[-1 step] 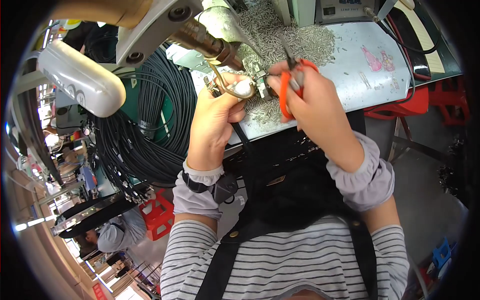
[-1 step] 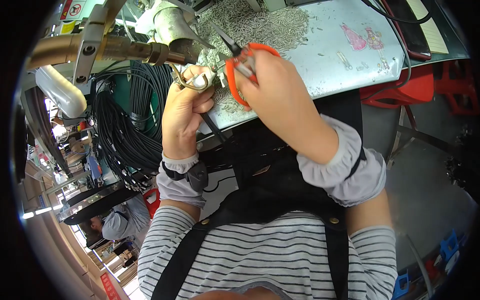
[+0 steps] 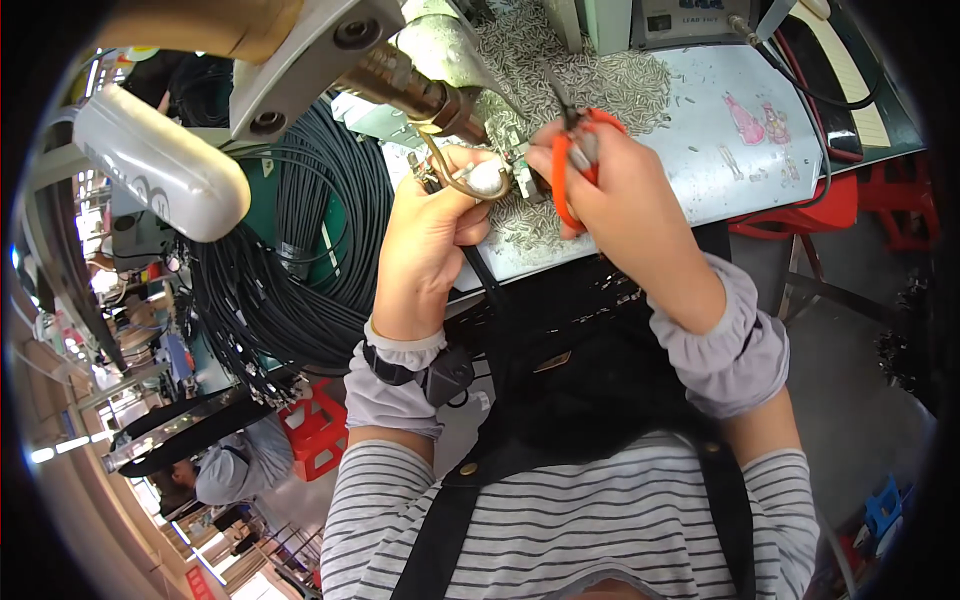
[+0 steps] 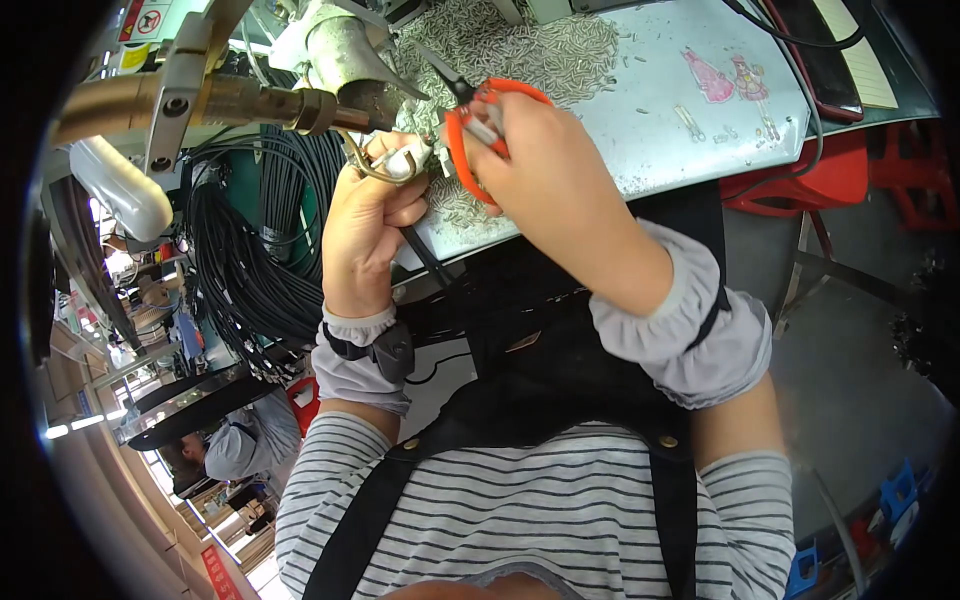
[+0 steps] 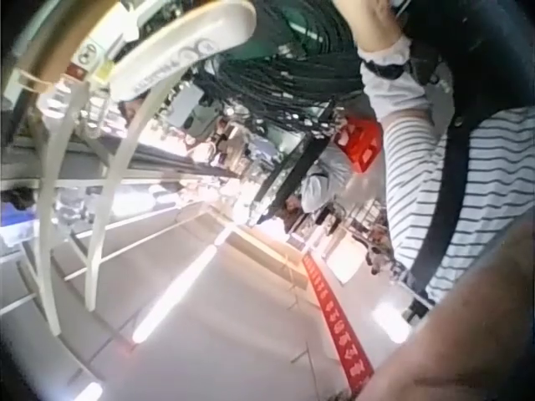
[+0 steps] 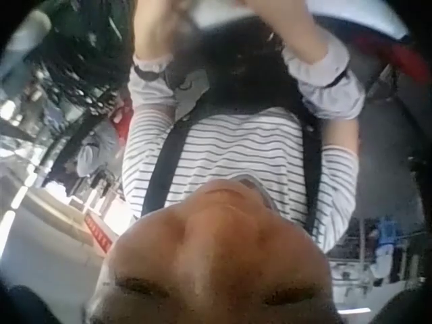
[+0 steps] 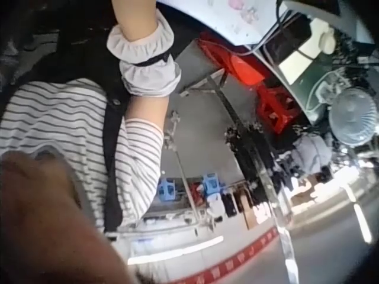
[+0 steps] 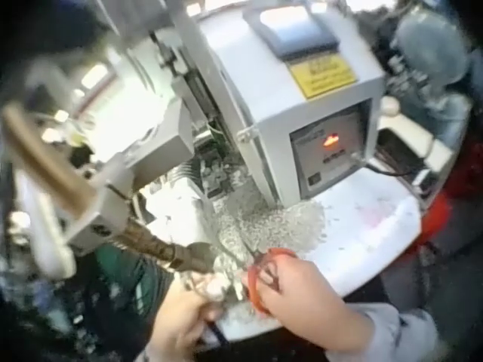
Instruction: Trimming and stripping wires on an electronic component at a manufacturing workstation.
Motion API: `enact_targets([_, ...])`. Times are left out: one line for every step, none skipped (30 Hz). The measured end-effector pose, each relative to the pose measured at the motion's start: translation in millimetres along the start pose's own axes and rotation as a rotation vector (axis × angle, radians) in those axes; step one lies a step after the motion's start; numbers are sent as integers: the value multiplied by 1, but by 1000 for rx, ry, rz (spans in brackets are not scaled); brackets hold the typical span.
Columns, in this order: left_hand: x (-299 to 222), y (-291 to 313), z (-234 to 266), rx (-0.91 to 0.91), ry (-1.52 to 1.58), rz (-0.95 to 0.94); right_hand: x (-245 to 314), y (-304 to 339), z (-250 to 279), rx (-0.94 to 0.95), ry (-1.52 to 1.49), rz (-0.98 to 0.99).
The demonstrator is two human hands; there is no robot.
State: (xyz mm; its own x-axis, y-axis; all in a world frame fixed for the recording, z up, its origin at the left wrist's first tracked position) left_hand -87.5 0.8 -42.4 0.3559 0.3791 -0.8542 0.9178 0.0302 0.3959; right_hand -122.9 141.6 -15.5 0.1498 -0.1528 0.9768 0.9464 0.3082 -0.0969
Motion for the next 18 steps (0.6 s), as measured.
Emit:
enact_targets([0, -1, -1, 15, -8, 18, -5, -6, -6, 52, -87, -84])
enact_targets([-1, -2, -2, 27, -17, 35, -9, -10, -13, 106, -176, -168])
enact_targets([0, -3, -2, 38, -25, 53, -15, -11, -20, 160, -265, -252])
enact_targets([-1, -4, 0, 36, -25, 55, -16, -12, -21, 162, -266, -254])
enact_targets([-1, -4, 2, 43, -27, 59, -16, -11, -22, 171, -293, -251])
enact_targets([-1, -5, 2, 50, -30, 64, -16, -11, -24, 179, -320, -247])
enact_targets([0, -6, 2, 60, -32, 69, -16, -10, -25, 184, -346, -244])
enact_targets([0, -5, 1, 60, -32, 71, -18, -10, -26, 183, -346, -246])
enact_targets([-2, -4, 2, 24, -41, 50, -18, -10, -26, 176, -348, -232])
enact_targets([-5, -3, 2, -12, -50, 28, -18, -10, -26, 169, -349, -218])
enact_targets([-7, -3, 5, -48, -59, 6, -18, -11, -25, 162, -350, -203])
enact_targets([-6, -3, 5, -50, -59, 6, -18, -11, -25, 164, -352, -204])
enact_targets([-6, -3, 5, -39, -58, 2, -19, -11, -25, 168, -361, -209])
enact_targets([-6, -2, 4, -28, -56, -3, -20, -11, -26, 173, -370, -213])
enact_targets([-6, -2, 4, -16, -55, -8, -20, -10, -26, 178, -378, -218])
enact_targets([-6, -1, 4, -18, -54, -9, -19, -10, -26, 180, -378, -217])
enact_targets([-6, -2, 4, -29, -77, -5, -19, -10, -25, 177, -372, -220])
enact_targets([-6, -2, 5, -39, -99, -1, -18, -10, -25, 173, -366, -223])
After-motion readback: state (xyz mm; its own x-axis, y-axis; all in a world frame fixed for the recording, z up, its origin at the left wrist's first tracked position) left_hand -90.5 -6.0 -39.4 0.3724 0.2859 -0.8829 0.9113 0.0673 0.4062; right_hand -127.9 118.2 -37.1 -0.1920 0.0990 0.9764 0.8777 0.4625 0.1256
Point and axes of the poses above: each hand's wrist, its own y-axis away from the middle knuckle, its own z-axis out of the back of the hand, x = y × z, the point moved 10 cm from there along -y, towards the middle knuckle, and after that the axes turned 2 degrees about -y, right-handed, at the moved point
